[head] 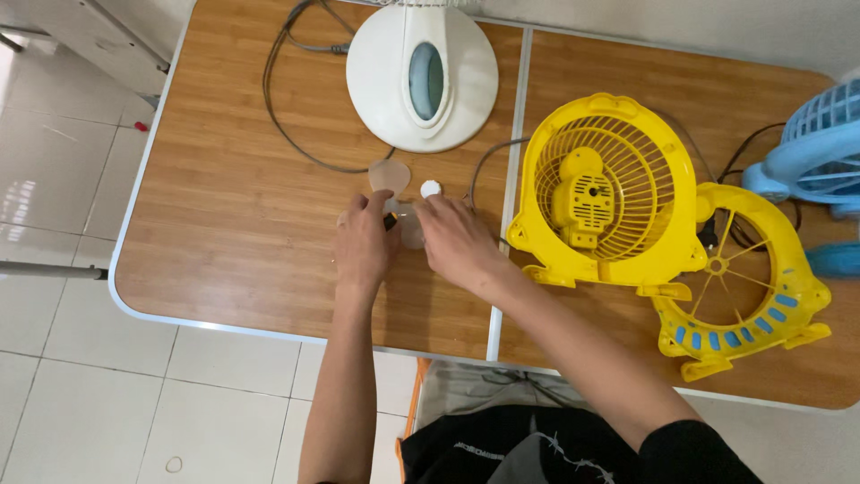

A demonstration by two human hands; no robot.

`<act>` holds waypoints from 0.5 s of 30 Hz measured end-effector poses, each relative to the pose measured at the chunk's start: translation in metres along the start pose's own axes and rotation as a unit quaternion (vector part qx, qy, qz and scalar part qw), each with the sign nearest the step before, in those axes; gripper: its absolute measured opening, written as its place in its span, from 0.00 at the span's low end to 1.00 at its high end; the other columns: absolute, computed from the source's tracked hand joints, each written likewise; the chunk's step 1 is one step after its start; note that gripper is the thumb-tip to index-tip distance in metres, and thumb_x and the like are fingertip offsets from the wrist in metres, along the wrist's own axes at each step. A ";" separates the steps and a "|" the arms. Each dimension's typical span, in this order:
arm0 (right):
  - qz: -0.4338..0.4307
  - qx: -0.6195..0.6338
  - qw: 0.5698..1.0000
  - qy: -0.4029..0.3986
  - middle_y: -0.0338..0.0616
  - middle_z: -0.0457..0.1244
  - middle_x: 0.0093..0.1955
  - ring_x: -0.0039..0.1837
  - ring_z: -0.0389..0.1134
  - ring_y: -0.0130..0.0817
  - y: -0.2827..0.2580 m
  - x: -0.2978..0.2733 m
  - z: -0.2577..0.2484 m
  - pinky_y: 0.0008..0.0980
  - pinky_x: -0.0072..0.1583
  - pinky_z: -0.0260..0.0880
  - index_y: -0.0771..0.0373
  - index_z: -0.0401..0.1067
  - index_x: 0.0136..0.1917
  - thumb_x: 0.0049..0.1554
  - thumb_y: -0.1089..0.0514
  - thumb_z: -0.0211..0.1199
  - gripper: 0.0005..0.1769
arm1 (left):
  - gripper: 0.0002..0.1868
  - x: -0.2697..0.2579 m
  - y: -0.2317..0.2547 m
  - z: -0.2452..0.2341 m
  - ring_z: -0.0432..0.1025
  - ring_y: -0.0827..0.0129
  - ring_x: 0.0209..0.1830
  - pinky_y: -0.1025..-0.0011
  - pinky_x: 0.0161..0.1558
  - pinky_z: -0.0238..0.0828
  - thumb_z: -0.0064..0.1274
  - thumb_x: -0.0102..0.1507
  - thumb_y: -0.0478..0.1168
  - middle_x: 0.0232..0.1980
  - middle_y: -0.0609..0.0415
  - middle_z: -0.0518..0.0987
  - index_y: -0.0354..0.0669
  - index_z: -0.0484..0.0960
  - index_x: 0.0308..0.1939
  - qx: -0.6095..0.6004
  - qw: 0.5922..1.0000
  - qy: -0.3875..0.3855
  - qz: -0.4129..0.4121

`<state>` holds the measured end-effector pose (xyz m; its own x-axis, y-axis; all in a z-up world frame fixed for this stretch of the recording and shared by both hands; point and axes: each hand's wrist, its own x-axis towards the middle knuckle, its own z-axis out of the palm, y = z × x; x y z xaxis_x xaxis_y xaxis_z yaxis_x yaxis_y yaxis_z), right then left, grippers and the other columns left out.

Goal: The person assembles a yellow and blue cartoon-style desk fan on a wooden table. They use a screwdriver to secure the internal motor housing, attach the fan blade, and then fasten the front and rear grilles with screws.

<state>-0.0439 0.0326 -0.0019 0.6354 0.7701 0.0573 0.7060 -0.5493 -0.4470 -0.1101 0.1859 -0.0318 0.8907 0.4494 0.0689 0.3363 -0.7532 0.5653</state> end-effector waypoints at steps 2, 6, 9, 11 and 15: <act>0.023 -0.017 0.999 -0.035 0.59 0.61 0.63 0.64 0.63 0.59 0.006 0.003 0.008 0.51 0.65 0.62 0.69 0.64 0.67 0.53 0.66 0.60 0.27 | 0.28 0.000 -0.004 0.002 0.74 0.46 0.50 0.51 0.45 0.73 0.65 0.55 0.38 0.50 0.47 0.77 0.54 0.78 0.60 0.009 1.000 -0.011 -0.011; 0.056 0.008 0.996 -0.067 0.62 0.58 0.66 0.65 0.61 0.61 0.014 0.012 0.020 0.53 0.64 0.62 0.70 0.60 0.69 0.53 0.65 0.61 0.32 | 0.30 0.003 -0.008 0.005 0.74 0.46 0.52 0.51 0.45 0.74 0.66 0.55 0.38 0.52 0.46 0.76 0.55 0.77 0.61 0.020 0.999 -0.025 -0.021; 0.054 0.019 0.996 -0.068 0.61 0.58 0.65 0.66 0.61 0.60 0.017 0.016 0.025 0.52 0.65 0.62 0.69 0.59 0.71 0.52 0.65 0.62 0.35 | 0.32 0.004 -0.011 0.008 0.74 0.46 0.52 0.51 0.45 0.74 0.66 0.54 0.39 0.53 0.45 0.76 0.56 0.76 0.63 0.021 0.999 -0.019 -0.016; 0.083 0.008 0.993 -0.087 0.60 0.59 0.66 0.66 0.62 0.59 0.015 0.017 0.029 0.52 0.65 0.63 0.68 0.60 0.70 0.52 0.65 0.62 0.32 | 0.32 0.001 -0.012 0.010 0.74 0.46 0.52 0.51 0.46 0.74 0.66 0.55 0.39 0.53 0.46 0.76 0.56 0.76 0.63 0.020 0.999 -0.026 -0.023; 0.093 -0.018 0.991 -0.093 0.60 0.61 0.64 0.65 0.64 0.59 0.012 0.024 0.029 0.52 0.65 0.64 0.68 0.62 0.68 0.53 0.63 0.63 0.29 | 0.36 0.004 -0.015 0.010 0.75 0.46 0.52 0.51 0.46 0.74 0.66 0.52 0.36 0.55 0.47 0.77 0.57 0.75 0.64 0.024 0.998 -0.053 -0.034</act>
<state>-0.0291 0.0535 -0.0315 0.6902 0.6983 -0.1897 0.5939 -0.6965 -0.4027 -0.1084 0.1942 -0.0477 0.8919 0.4487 -0.0560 0.4086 -0.7467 0.5249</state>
